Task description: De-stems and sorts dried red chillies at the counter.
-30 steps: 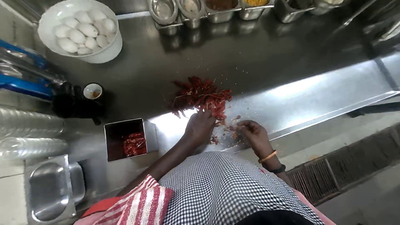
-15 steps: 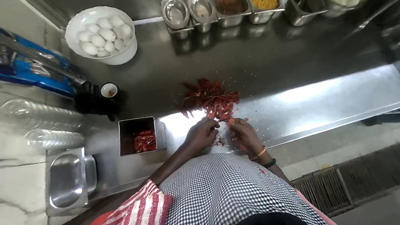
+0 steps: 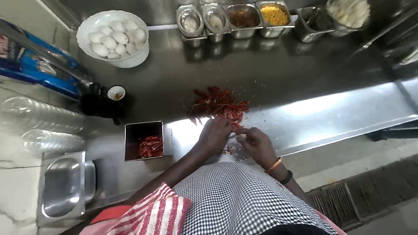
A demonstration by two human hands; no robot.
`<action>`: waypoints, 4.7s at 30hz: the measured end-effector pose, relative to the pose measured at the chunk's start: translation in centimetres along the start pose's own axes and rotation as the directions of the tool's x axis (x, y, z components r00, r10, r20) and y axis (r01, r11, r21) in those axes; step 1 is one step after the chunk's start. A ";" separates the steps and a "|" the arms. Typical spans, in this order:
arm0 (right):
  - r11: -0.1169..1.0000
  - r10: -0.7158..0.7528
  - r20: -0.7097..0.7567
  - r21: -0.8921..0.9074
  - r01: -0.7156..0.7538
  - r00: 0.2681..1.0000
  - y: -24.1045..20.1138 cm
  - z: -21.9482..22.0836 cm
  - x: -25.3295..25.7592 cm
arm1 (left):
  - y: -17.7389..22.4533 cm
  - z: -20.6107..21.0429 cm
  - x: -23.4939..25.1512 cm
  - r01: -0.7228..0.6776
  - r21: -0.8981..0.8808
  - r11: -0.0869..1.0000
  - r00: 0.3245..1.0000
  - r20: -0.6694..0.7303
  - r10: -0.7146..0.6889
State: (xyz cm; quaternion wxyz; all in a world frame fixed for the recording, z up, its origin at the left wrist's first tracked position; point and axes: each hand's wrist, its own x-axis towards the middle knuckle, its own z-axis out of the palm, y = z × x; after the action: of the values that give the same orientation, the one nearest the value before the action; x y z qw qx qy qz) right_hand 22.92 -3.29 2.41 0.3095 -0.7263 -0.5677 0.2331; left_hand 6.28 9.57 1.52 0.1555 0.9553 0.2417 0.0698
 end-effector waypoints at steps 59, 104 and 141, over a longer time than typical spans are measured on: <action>-0.028 0.189 0.367 0.929 -0.369 0.911 2.5 0.0 -2.5 | -1.6 1.2 -2.1 0.248 -0.157 0.956 0.951 -0.151 -0.271; 0.798 0.239 0.358 0.457 -0.393 0.903 -0.2 -1.3 -2.3 | 1.4 -0.8 1.0 -0.127 -0.387 0.913 0.992 -0.040 0.121; -0.107 0.263 0.562 0.825 -0.555 0.784 0.8 1.1 0.2 | 2.7 0.2 -0.6 -0.211 -0.625 0.751 0.954 -0.300 0.018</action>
State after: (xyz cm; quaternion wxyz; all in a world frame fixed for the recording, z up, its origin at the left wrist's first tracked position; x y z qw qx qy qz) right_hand 22.76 -3.07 1.11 0.5616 -0.4206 -0.0247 0.7121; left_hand 7.04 6.96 2.21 0.4377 0.8353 0.1621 0.2906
